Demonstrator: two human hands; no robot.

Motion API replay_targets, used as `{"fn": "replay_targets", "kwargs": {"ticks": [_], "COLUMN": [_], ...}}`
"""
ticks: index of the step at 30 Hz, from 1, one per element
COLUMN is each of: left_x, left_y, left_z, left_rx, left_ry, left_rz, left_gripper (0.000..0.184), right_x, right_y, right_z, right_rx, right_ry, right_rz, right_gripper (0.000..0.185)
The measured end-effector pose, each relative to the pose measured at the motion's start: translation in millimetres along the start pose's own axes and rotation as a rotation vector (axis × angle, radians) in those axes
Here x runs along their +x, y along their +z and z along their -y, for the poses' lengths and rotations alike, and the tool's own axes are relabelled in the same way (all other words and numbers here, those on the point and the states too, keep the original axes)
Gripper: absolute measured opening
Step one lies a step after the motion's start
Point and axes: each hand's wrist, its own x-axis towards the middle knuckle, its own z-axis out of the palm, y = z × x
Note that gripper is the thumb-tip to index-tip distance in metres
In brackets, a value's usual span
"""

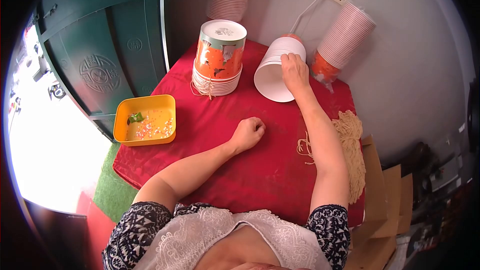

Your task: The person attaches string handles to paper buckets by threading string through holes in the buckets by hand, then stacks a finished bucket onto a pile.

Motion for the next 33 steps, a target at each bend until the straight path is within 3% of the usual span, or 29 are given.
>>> {"fn": "replay_targets", "kwargs": {"ticks": [4, 13, 33], "left_x": [1, 0, -1], "left_y": [2, 1, 0], "left_z": [2, 0, -1], "left_rx": [0.0, 0.001, 0.002], "left_ry": [0.003, -0.012, 0.006], "left_rz": [-0.004, 0.007, -0.01], "left_gripper": [0.016, 0.016, 0.016], "right_x": [0, -3, -21], "right_y": [-5, -13, -31], "right_z": [8, 6, 14], "right_rx": [0.003, -0.069, 0.013], "right_ry": [-0.032, -0.18, -0.09], "right_rz": [0.02, -0.179, 0.0], "right_gripper": [0.007, 0.01, 0.009]}}
